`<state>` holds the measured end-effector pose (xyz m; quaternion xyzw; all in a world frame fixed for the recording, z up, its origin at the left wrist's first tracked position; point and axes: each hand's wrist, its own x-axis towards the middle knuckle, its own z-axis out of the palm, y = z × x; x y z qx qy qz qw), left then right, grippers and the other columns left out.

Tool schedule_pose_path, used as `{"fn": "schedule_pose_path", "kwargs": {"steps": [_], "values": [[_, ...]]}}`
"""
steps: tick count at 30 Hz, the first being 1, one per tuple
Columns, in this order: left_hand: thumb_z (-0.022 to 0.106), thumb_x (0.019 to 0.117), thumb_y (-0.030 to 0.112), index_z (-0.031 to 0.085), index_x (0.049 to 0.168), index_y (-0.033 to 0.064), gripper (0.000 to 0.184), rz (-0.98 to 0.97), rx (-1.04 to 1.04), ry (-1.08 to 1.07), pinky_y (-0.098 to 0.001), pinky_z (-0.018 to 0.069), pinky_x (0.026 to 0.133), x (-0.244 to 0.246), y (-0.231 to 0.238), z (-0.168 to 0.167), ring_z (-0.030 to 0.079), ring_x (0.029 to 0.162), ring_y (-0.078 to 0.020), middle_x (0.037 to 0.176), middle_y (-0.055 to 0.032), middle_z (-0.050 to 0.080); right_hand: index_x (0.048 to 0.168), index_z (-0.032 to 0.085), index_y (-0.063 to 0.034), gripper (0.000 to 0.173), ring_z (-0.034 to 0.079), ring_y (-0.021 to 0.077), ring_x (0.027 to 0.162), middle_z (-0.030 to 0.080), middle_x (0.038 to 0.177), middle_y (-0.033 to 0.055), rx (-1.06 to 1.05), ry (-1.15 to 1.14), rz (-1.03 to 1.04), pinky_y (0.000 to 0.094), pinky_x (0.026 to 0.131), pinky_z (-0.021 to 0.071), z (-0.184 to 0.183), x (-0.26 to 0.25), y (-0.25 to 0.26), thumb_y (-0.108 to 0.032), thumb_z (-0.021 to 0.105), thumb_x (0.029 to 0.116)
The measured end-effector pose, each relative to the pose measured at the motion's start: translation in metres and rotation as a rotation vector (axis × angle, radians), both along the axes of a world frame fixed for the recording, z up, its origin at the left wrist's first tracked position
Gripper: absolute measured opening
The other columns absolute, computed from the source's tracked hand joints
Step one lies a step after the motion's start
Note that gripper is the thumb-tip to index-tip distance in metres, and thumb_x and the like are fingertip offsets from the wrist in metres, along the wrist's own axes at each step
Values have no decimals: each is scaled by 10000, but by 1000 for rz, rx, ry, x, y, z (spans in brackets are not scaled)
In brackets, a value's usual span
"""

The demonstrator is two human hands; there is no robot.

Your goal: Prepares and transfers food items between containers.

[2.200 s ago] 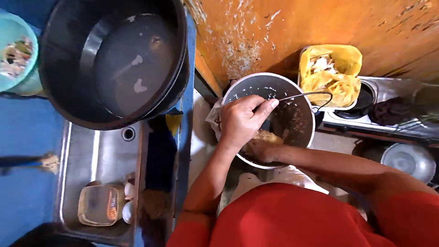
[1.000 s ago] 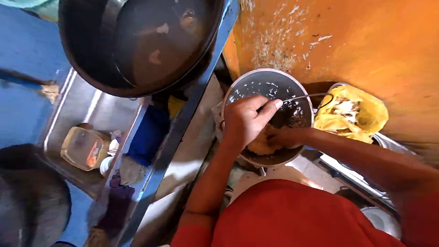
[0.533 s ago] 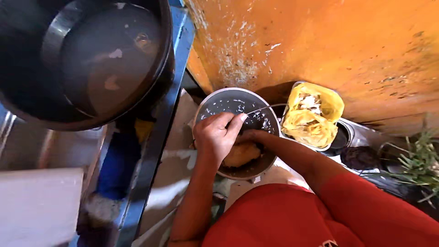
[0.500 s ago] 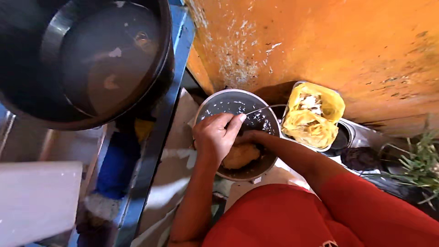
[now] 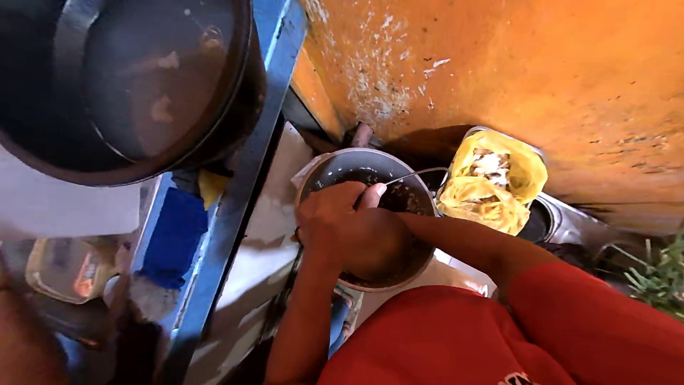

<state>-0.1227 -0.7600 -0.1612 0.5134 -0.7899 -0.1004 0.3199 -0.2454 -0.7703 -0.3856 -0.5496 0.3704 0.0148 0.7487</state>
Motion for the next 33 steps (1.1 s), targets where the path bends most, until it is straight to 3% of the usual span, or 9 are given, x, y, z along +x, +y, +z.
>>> {"fn": "schedule_pose_path", "kwargs": {"steps": [3, 5, 12, 15, 19, 21, 24, 28, 33], "values": [[637, 1001, 230, 735, 818, 23, 293, 6, 19, 10, -322, 508, 609, -1, 3, 3, 657, 642, -159, 706, -101, 698, 1422, 499, 4, 552, 624, 209, 1044, 634, 1216, 180, 191, -64, -118, 411, 938, 520, 39, -17, -7, 16, 685, 903], [641, 1001, 222, 742, 822, 21, 287, 15, 25, 52, -294, 518, 621, 0, 3, 1, 659, 649, -137, 715, -96, 704, 1385, 527, -73, 529, 661, 140, 933, 672, 1104, 93, 324, -143, -234, 355, 828, 574, 46, -28, -9, -43, 669, 877], [632, 1018, 231, 736, 841, -17, 323, 114, 59, 84, -282, 518, 648, 1, -3, -2, 647, 662, -138, 727, -118, 692, 1101, 616, -128, 171, 706, 82, 730, 721, 871, -6, 534, -365, -560, 273, 655, 612, 92, -61, -12, -179, 596, 939], [619, 1033, 273, 730, 881, -38, 363, 188, 92, 78, -321, 525, 653, 2, -7, -2, 640, 671, -164, 752, -142, 686, 1064, 632, -152, 166, 706, 71, 734, 733, 864, -25, 498, -474, -669, 267, 664, 610, 113, -78, -1, -210, 629, 909], [618, 1034, 305, 722, 896, -39, 385, 260, 117, 77, -276, 498, 639, 1, -14, -5, 609, 656, -115, 750, -123, 675, 1084, 664, -170, 237, 711, 71, 826, 740, 927, -26, 400, -545, -772, 292, 742, 613, 129, -109, 11, -299, 685, 886], [614, 1037, 304, 714, 881, -32, 383, 274, 123, 66, -264, 477, 616, 0, -17, -7, 575, 631, -101, 729, -107, 649, 1059, 676, -172, 242, 716, 85, 807, 740, 913, -6, 437, -653, -839, 298, 710, 618, 133, -125, 18, -319, 709, 870], [617, 1031, 319, 716, 873, -31, 396, 311, 184, 52, -295, 467, 607, -8, -17, -10, 555, 615, -109, 712, -99, 640, 1040, 681, -165, 265, 732, 115, 797, 751, 915, 30, 525, -750, -997, 310, 693, 631, 135, -147, 21, -275, 755, 811], [620, 1025, 331, 714, 850, -6, 392, 357, 243, 58, -290, 447, 598, -25, -19, -15, 529, 600, -82, 689, -60, 620, 1050, 674, -157, 240, 736, 121, 794, 750, 915, 36, 502, -762, -1168, 314, 677, 636, 130, -162, 18, -235, 728, 829], [611, 1035, 354, 711, 870, 18, 388, 384, 294, 116, -251, 443, 591, -37, -23, -21, 514, 597, -55, 709, -29, 612, 1045, 660, -133, 239, 739, 148, 815, 748, 920, 65, 532, -807, -1203, 339, 704, 639, 123, -164, 11, -196, 704, 819]]}}
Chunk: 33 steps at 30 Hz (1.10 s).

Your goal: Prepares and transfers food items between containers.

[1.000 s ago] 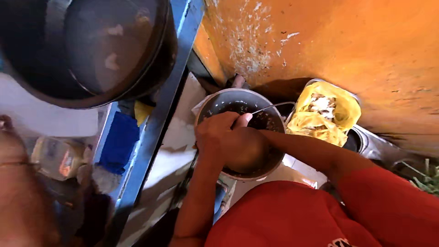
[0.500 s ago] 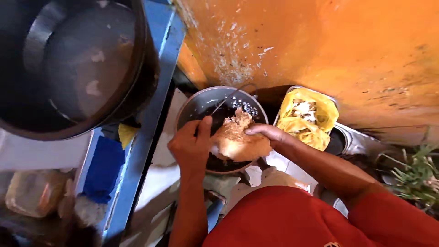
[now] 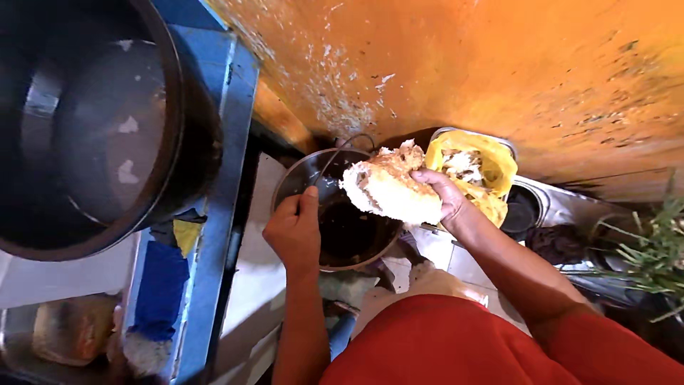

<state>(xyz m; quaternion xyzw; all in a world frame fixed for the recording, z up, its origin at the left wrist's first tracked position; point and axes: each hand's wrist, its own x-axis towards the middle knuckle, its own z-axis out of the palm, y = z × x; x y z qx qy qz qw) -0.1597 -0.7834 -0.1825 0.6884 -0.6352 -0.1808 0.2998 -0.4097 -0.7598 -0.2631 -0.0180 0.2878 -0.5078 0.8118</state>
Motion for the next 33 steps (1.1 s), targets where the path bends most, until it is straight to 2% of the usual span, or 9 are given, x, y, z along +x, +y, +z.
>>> {"fn": "schedule_pose_path", "kwargs": {"steps": [4, 8, 12, 16, 19, 21, 24, 26, 33], "values": [[602, 1036, 391, 709, 875, 22, 416, 26, 21, 3, -302, 466, 617, -7, -2, -6, 545, 623, -90, 724, -45, 625, 1033, 695, -148, 299, 738, 130, 778, 751, 906, 43, -66, -18, -33, 326, 660, 638, -4, -11, 10, -268, 794, 777], [589, 1042, 371, 715, 904, 4, 412, 32, 66, -1, -352, 487, 665, -15, -2, -2, 569, 668, -123, 760, -69, 643, 1028, 697, -171, 256, 739, 110, 835, 761, 934, 21, -122, 87, -173, 316, 720, 638, -10, -43, 23, -266, 756, 798], [600, 1038, 362, 717, 910, 9, 393, 52, 78, 4, -321, 485, 666, -20, -1, -4, 567, 669, -97, 762, -53, 645, 1072, 692, -190, 290, 734, 88, 855, 758, 961, -7, -162, 182, -296, 300, 725, 635, -38, -98, 41, -305, 782, 821], [612, 1032, 344, 716, 922, -13, 388, 52, 82, -27, -324, 479, 669, -24, -1, -3, 567, 667, -101, 753, -69, 646, 1115, 661, -183, 300, 727, 120, 834, 740, 956, 18, -14, 195, -392, 325, 691, 627, -89, -137, 55, -350, 716, 871], [622, 1029, 322, 724, 946, -29, 375, 60, 94, -54, -332, 491, 690, -24, -1, -4, 584, 687, -109, 778, -87, 669, 1099, 626, -148, 226, 720, 155, 776, 729, 916, 54, 162, 141, -439, 346, 642, 622, -118, -150, 57, -312, 521, 984], [628, 1025, 313, 728, 957, -30, 364, 75, 108, -58, -338, 492, 702, -25, -1, -2, 589, 696, -112, 789, -94, 675, 1119, 612, -151, 302, 712, 162, 782, 720, 923, 55, 247, 105, -416, 350, 648, 615, -130, -157, 54, -342, 391, 1043], [635, 1018, 329, 727, 928, 8, 346, 97, 118, -44, -279, 484, 669, -25, -2, -5, 566, 667, -51, 760, -32, 655, 1108, 628, -177, 388, 706, 153, 782, 720, 921, 39, 287, 64, -345, 342, 648, 609, -139, -164, 44, -398, 314, 1050], [628, 1023, 330, 724, 934, 0, 355, 109, 137, -29, -283, 481, 676, -26, -1, -6, 564, 671, -54, 765, -37, 654, 1126, 617, -183, 400, 695, 152, 827, 709, 950, 32, 308, 55, -341, 352, 693, 604, -143, -170, 32, -425, 307, 1053], [645, 1010, 312, 701, 868, 36, 316, 105, 104, 46, -165, 439, 613, -25, 0, -11, 513, 613, 48, 704, 66, 598, 1078, 576, -169, 245, 667, 139, 767, 664, 879, 21, 518, 188, -454, 357, 664, 587, -121, -168, 3, -369, 449, 1019]]}}
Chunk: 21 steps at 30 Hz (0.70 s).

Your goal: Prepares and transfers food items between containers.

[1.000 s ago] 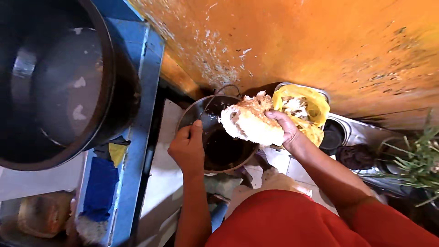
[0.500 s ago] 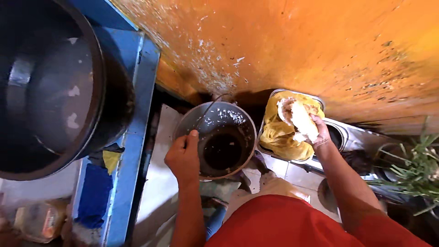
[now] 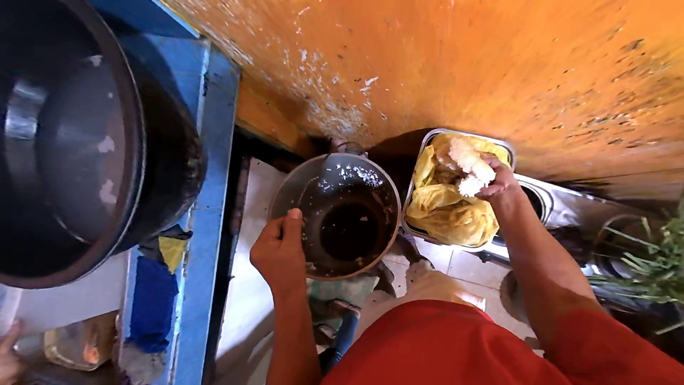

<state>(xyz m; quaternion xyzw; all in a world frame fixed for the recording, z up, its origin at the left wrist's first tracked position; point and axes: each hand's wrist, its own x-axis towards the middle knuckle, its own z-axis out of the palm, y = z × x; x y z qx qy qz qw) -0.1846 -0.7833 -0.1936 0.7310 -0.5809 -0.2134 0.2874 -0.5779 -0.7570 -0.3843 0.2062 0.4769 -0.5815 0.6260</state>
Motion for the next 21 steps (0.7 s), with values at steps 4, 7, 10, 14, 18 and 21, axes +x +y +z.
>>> {"fn": "schedule_pose_path", "kwargs": {"steps": [4, 7, 10, 14, 18, 21], "values": [[639, 1012, 293, 688, 843, 49, 301, -24, -23, 72, -159, 457, 613, 4, 0, -3, 531, 622, 54, 700, 82, 595, 1112, 591, -168, 287, 682, 138, 768, 683, 899, 25, -34, -18, 119, 343, 653, 595, 11, 16, 15, -387, 428, 1022], [642, 1010, 293, 684, 827, 71, 290, -32, -40, 101, -147, 454, 593, 7, -2, -7, 522, 603, 68, 687, 105, 588, 1121, 592, -161, 314, 686, 150, 766, 690, 908, 38, -35, -30, 169, 350, 636, 593, 8, 25, 25, -384, 388, 1039], [652, 1004, 290, 700, 848, 53, 288, -16, -22, 97, -153, 456, 607, 8, -3, -8, 534, 614, 60, 702, 91, 605, 1111, 599, -149, 302, 686, 159, 763, 691, 897, 45, 5, -32, 173, 364, 648, 595, 5, 29, 29, -364, 397, 1043], [654, 1004, 284, 688, 823, 71, 281, -22, -34, 119, -141, 451, 586, 12, -3, -9, 524, 597, 68, 682, 110, 589, 1112, 594, -156, 306, 687, 145, 761, 689, 896, 36, 10, -40, 220, 344, 646, 596, 7, 31, 29, -368, 382, 1050], [641, 1010, 284, 683, 820, 76, 285, -15, -25, 125, -139, 455, 596, 13, -2, -7, 533, 608, 71, 688, 111, 594, 1102, 588, -148, 301, 677, 143, 752, 678, 889, 38, 25, -26, 206, 339, 640, 590, -2, 16, 16, -373, 400, 1034], [642, 1011, 284, 705, 857, 53, 285, 4, 1, 102, -140, 460, 619, 14, 0, -3, 544, 631, 70, 715, 91, 622, 1083, 582, -150, 264, 665, 137, 733, 665, 861, 29, 40, 33, 117, 344, 634, 582, -1, 2, 2, -353, 423, 1028]]}}
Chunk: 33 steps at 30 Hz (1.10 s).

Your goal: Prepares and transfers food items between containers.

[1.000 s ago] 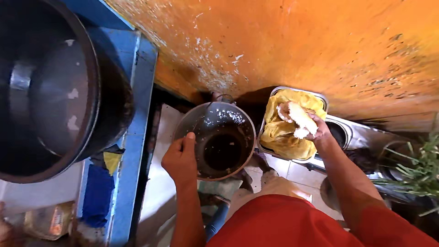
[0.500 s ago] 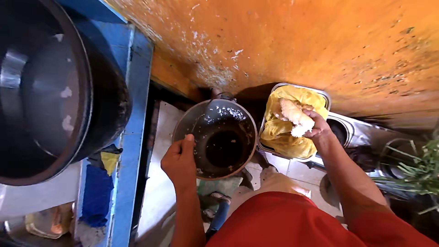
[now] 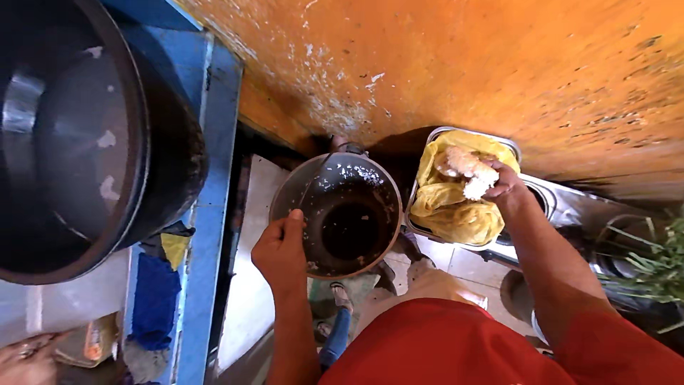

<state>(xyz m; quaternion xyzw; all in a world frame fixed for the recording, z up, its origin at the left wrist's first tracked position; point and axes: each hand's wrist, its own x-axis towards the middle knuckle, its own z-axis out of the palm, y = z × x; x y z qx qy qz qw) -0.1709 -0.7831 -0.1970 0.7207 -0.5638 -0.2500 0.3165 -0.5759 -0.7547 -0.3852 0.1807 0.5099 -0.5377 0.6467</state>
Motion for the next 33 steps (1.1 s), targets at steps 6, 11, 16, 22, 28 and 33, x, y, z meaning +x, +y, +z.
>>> {"fn": "schedule_pose_path", "kwargs": {"steps": [6, 11, 16, 22, 28, 33], "values": [[644, 1011, 266, 703, 873, 50, 263, 8, -3, 29, -141, 482, 630, 5, 4, -3, 573, 652, 74, 739, 94, 648, 1185, 551, -147, 220, 672, 158, 847, 662, 974, 45, -41, 163, -198, 381, 710, 592, -1, -3, -14, -276, 530, 1007], [646, 1004, 287, 704, 859, 64, 272, 22, 54, -16, -152, 465, 616, 4, 6, -2, 548, 627, 65, 714, 96, 623, 1279, 511, -137, 302, 670, 211, 1006, 643, 1123, 84, -67, 201, -419, 439, 830, 595, -26, 14, -13, -190, 556, 985], [634, 1012, 255, 685, 842, 76, 252, -10, 35, 23, -136, 439, 584, 6, 9, -6, 514, 598, 73, 690, 119, 583, 1205, 501, -130, 311, 656, 201, 970, 625, 1075, 83, -137, 247, -449, 452, 812, 587, -29, 19, -11, -40, 522, 909], [653, 1000, 242, 689, 834, 93, 226, -18, 32, 67, -122, 429, 563, 5, 10, -10, 504, 578, 86, 677, 141, 585, 1318, 422, -86, 595, 663, 185, 938, 612, 1104, 89, -172, 615, -196, 410, 770, 607, -58, 2, -2, 131, 578, 787], [661, 997, 231, 694, 853, 81, 211, -1, 53, 77, -118, 438, 567, 0, 9, -12, 514, 580, 89, 680, 136, 598, 1442, 432, -17, 764, 664, 260, 990, 624, 1230, 194, 148, 811, 152, 462, 820, 590, -52, -1, 20, 137, 711, 747], [660, 999, 245, 700, 858, 80, 221, 7, 65, 75, -125, 444, 577, 1, 8, -12, 527, 591, 83, 689, 128, 610, 1324, 575, 52, 520, 647, 286, 1125, 644, 1261, 215, 229, 895, 380, 485, 985, 536, -35, 1, 24, -112, 778, 875]]}}
